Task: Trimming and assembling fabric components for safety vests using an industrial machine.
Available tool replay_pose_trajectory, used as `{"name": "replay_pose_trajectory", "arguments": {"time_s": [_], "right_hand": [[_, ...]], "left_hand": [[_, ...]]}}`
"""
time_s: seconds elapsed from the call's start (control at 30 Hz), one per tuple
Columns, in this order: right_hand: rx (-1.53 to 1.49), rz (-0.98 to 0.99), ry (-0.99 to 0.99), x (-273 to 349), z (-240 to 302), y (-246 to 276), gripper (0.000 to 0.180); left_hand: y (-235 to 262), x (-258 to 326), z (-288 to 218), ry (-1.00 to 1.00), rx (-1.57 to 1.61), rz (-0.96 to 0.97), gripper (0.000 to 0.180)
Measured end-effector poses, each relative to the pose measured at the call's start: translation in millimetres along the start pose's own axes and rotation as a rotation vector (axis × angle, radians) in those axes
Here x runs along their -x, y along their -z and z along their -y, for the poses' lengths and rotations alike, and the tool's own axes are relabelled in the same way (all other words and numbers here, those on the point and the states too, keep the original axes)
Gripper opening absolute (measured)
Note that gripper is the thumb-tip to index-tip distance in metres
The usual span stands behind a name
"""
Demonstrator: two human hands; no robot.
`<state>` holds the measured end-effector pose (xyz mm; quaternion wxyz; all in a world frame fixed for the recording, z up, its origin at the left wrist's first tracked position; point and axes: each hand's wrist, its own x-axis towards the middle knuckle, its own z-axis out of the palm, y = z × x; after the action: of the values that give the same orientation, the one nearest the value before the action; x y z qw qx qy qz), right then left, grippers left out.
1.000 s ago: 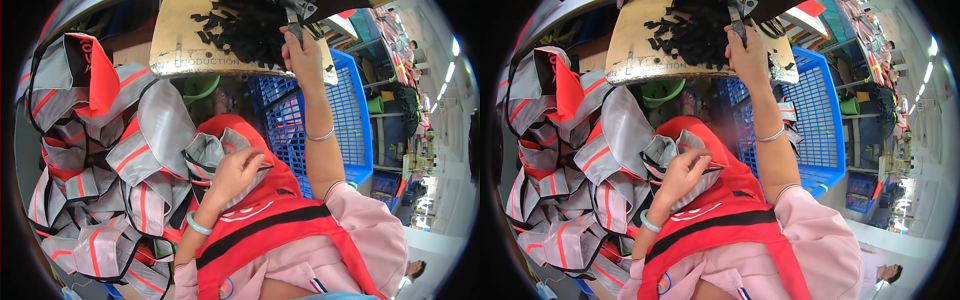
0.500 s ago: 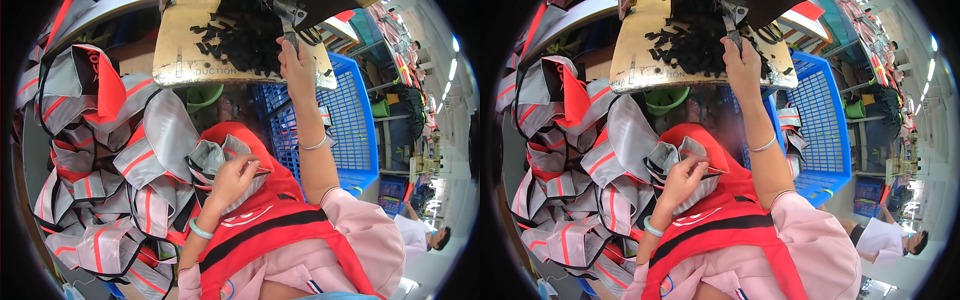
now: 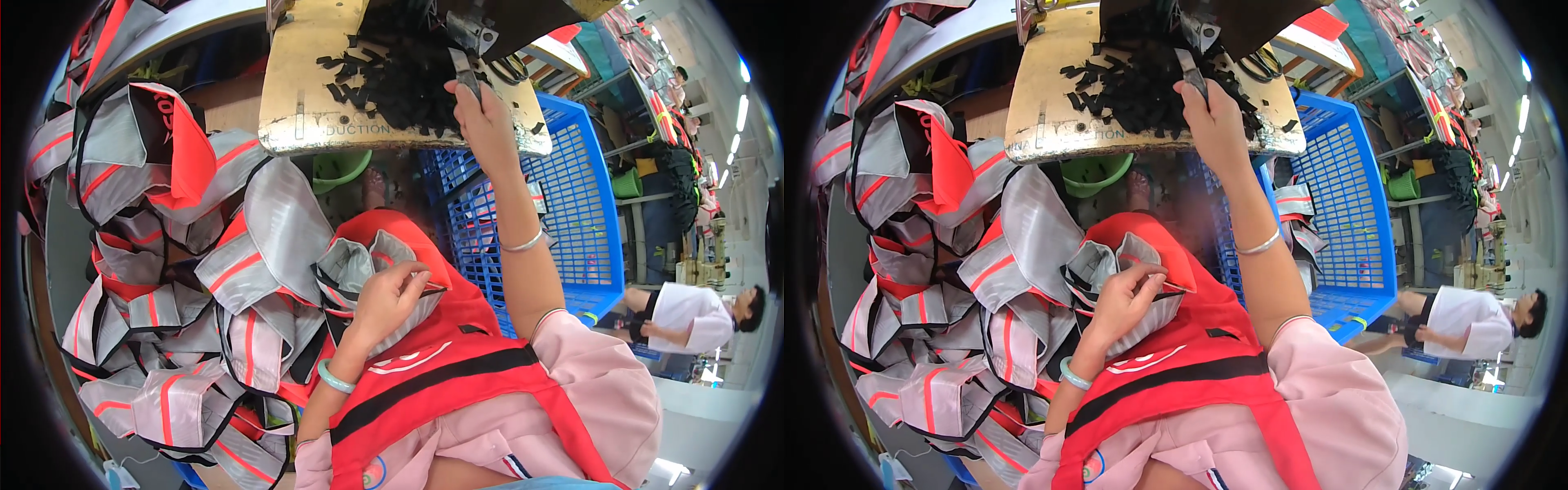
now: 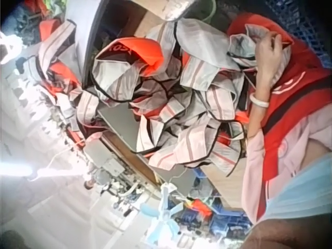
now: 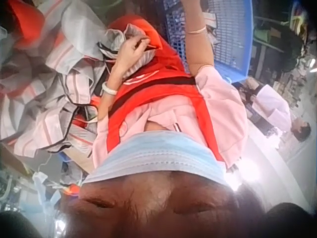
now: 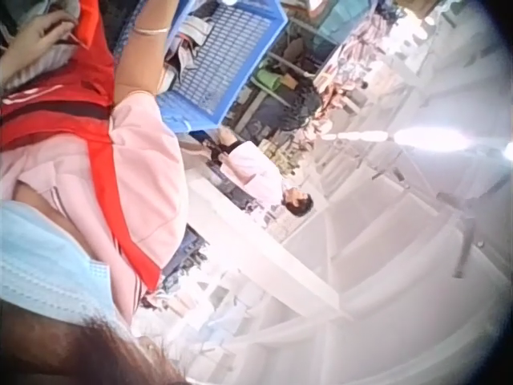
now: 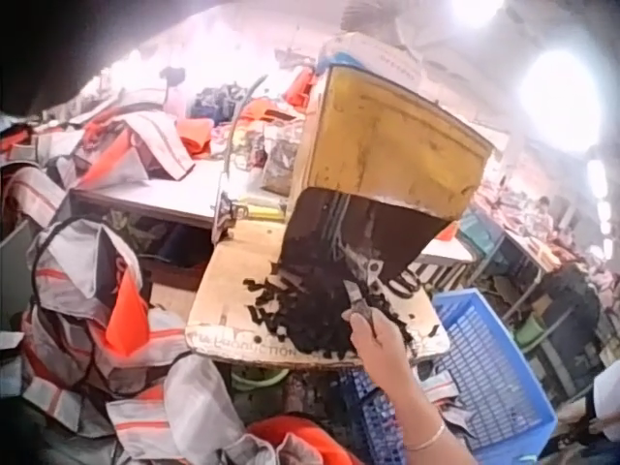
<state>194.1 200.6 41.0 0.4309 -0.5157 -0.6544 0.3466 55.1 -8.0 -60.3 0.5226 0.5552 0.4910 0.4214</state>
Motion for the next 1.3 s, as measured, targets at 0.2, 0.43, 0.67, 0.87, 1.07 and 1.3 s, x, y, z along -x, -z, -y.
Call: {"name": "replay_pose_trajectory", "arguments": {"time_s": [0.2, 0.43, 0.67, 0.87, 1.07, 1.3], "right_hand": [[-0.166, -0.048, -0.011, -4.7, -2.0, -3.8, 0.027], [-0.281, -0.151, 0.018, 14.6, 5.3, 6.1, 0.024], [-0.217, 0.006, -0.042, -2.6, -13.5, -14.5, 0.024], [-0.307, -0.03, -0.057, -6.5, -6.6, -11.6, 0.025], [-0.404, -0.112, -0.03, 11.0, 6.5, -0.4, 0.022], [-0.07, -0.085, 0.116, 10.5, -0.3, -12.2, 0.022]], "left_hand": [[0.9, 0.0, -1.9, 0.019, -0.013, -0.002, 0.025], [-2.0, 1.8, 0.6, 0.035, -0.03, -0.001, 0.026], [-3.1, 1.1, -2.7, 0.035, -0.058, -0.003, 0.024], [-2.2, 0.4, -1.5, 0.033, -0.08, 0.003, 0.025], [-1.0, 1.8, -2.0, 0.029, -0.081, -0.019, 0.025], [-2.3, 1.2, -1.5, 0.042, -0.101, 0.005, 0.026]]}}
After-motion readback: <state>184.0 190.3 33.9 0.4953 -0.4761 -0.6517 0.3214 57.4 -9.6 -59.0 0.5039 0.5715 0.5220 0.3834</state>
